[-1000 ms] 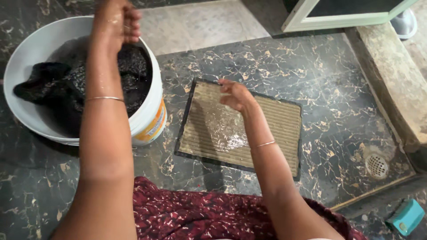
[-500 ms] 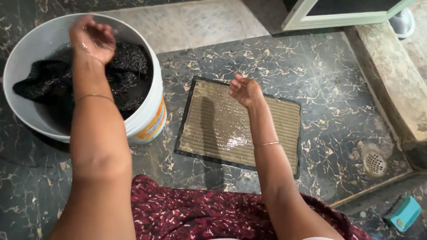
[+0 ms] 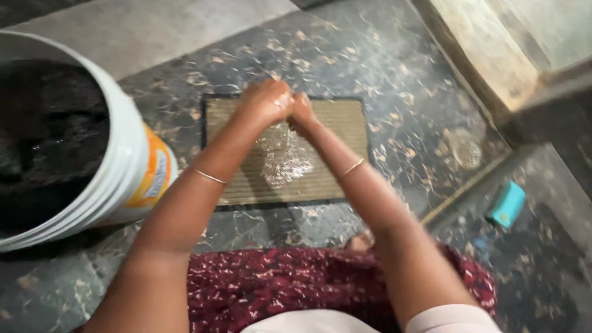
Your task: The person washes a beige mat and a dark grey mat on a marble floor. They use a bucket of water, a yellow soap dish, a blue bar of soap, and a blue scrub brush to clean the mats by hand.
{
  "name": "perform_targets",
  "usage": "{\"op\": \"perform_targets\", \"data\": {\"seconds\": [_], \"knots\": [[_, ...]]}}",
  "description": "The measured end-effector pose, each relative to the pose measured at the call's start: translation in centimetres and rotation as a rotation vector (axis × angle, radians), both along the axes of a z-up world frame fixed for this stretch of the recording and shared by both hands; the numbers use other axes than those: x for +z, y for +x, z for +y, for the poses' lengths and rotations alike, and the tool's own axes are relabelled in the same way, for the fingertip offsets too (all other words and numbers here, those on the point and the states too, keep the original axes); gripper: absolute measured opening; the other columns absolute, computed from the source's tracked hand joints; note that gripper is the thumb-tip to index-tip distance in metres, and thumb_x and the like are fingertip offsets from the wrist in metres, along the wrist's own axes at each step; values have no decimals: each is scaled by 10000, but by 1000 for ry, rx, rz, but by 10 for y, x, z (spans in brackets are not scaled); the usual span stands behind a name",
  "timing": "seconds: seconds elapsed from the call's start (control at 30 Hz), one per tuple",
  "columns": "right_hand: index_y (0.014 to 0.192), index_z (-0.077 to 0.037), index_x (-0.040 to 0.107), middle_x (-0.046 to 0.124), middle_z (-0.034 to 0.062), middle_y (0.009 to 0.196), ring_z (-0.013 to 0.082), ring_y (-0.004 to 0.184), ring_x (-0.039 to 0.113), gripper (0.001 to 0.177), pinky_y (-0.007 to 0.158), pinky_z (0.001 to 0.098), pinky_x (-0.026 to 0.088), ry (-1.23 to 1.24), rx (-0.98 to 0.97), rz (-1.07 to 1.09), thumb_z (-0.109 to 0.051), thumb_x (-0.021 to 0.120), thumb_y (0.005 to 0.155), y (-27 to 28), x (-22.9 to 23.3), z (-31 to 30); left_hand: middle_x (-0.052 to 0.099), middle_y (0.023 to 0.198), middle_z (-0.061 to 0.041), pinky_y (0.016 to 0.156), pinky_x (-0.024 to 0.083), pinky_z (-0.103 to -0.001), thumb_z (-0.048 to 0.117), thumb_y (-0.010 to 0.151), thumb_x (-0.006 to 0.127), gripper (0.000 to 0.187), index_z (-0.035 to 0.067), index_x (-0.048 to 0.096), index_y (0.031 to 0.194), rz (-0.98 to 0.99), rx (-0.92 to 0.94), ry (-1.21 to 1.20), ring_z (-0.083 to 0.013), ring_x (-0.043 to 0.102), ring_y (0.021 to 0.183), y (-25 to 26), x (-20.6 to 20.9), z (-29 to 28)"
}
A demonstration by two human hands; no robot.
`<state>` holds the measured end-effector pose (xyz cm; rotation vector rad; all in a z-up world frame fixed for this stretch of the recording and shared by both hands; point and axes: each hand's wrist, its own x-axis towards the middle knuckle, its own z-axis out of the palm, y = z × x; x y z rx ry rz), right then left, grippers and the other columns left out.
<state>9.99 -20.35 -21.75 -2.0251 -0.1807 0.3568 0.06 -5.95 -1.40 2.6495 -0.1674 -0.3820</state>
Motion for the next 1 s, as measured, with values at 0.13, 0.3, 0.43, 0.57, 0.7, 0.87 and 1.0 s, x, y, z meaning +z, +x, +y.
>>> {"op": "perform_targets", "data": {"seconds": [0.13, 0.3, 0.43, 0.57, 0.7, 0.87, 1.0], "knots": [[1177, -76, 705, 709, 175, 1152, 343, 1010, 676, 419, 845, 474, 528, -458, 427, -192, -202, 755, 780, -6, 83, -85, 726, 1058, -265, 872, 558, -516, 472, 955, 642, 443, 52, 767, 1013, 31, -24, -5, -430, 700, 990, 4, -8, -38], [1249, -55, 710, 703, 185, 1237, 367, 1094, 675, 435, 946, 481, 508, -539, 383, -326, -157, 706, 826, -83, 186, -228, 608, 1344, -236, 1041, 434, -520, 462, 926, 621, 575, 68, 620, 1344, 43, -265, -208, -421, 552, 1254, -32, -82, -105], [1046, -39, 790, 749, 213, 1004, 367, 934, 719, 241, 873, 472, 561, -849, 65, -150, -251, 678, 1019, -188, 215, -379, 376, 1584, -218, 1165, 301, -538, 605, 886, 633, 754, 156, 522, 1482, 218, -387, -138, -407, 347, 1467, -64, -154, -135], [999, -121, 794, 794, 134, 906, 277, 691, 770, 211, 745, 417, 628, -833, -242, 308, -305, 776, 897, -337, 170, -474, 233, 1621, -296, 1183, 273, -537, 612, 868, 630, 772, 203, 515, 1513, 322, -335, -78, -466, 282, 1464, -95, -206, -123], [1167, -92, 708, 703, 178, 1189, 335, 1048, 688, 450, 928, 461, 559, -826, -309, 409, -308, 836, 795, -477, 87, -473, 363, 1563, -326, 1189, 316, -501, 604, 845, 669, 768, 125, 581, 1439, 324, -313, -150, -440, 329, 1494, -123, -242, -126], [1615, -93, 301, 478, 301, 1431, 474, 1220, 538, 743, 1045, 541, 446, -884, -504, 221, -162, 623, 949, -606, -8, -421, 411, 1506, -373, 1187, 337, -496, 589, 867, 692, 760, 58, 614, 1406, 329, -331, -154, -458, 361, 1469, -142, -265, -139], [1513, -127, 424, 551, 226, 1415, 453, 1284, 548, 445, 1065, 570, 434, -465, -884, 441, -315, 457, 1111, -624, -59, -417, 585, 1462, -264, 1203, 373, -485, 615, 869, 663, 762, 46, 628, 1374, 355, -339, -134, -414, 413, 1488, -141, -273, -145]]}}
